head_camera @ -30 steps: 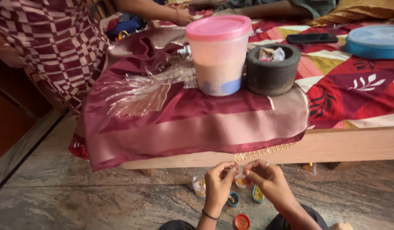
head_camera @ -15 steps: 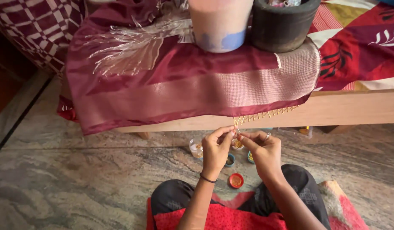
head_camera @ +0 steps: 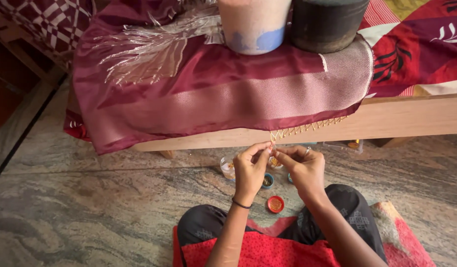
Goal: Sewing small decorative beads onto the fringe of a maroon garment.
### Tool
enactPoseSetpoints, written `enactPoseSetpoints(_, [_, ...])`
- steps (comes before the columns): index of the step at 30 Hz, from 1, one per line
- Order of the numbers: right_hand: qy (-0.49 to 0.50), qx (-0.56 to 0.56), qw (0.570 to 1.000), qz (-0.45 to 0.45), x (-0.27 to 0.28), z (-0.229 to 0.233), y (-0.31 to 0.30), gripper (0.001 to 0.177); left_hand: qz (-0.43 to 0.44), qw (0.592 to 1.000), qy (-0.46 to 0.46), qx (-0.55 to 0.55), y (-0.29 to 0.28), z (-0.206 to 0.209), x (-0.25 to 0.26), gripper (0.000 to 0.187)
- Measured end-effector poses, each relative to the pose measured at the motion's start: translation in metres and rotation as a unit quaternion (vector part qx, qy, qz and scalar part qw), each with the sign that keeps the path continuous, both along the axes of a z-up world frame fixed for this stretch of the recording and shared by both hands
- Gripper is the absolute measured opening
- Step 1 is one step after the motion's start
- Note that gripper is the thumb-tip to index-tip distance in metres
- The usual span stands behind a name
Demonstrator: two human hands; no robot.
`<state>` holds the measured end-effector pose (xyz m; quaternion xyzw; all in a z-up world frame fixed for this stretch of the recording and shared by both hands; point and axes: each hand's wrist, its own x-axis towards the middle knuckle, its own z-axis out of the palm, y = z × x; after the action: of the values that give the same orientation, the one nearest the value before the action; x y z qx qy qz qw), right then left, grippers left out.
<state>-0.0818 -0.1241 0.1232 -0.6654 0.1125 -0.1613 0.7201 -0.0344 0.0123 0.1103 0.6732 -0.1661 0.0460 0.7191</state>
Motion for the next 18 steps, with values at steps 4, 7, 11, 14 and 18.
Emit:
enactPoseSetpoints(4, [-0.013, 0.003, 1.0, 0.001, 0.001, -0.009, 0.0, 0.012, -0.004, 1.0, 0.024, -0.003, 0.002, 0.008, -0.003, 0.018])
enactPoseSetpoints(7, [0.025, -0.011, 1.0, -0.01, -0.001, -0.004, 0.003, 0.012, 0.001, 1.0, 0.013, 0.004, 0.003, 0.01, -0.004, 0.018])
enactPoseSetpoints(11, [-0.004, 0.008, 1.0, -0.007, -0.001, 0.004, 0.007, 0.013, 0.003, 1.0, 0.011, 0.007, 0.003, 0.014, -0.005, 0.018])
enactPoseSetpoints(14, [-0.011, 0.015, 1.0, -0.002, 0.0, -0.001, 0.006, 0.014, 0.01, 1.0, 0.009, 0.024, 0.005, 0.019, -0.007, 0.018])
enactPoseSetpoints(18, [-0.003, 0.013, 1.0, -0.006, 0.0, 0.0, 0.007, 0.013, 0.022, 0.999, -0.005, 0.042, 0.004, 0.019, -0.007, 0.017])
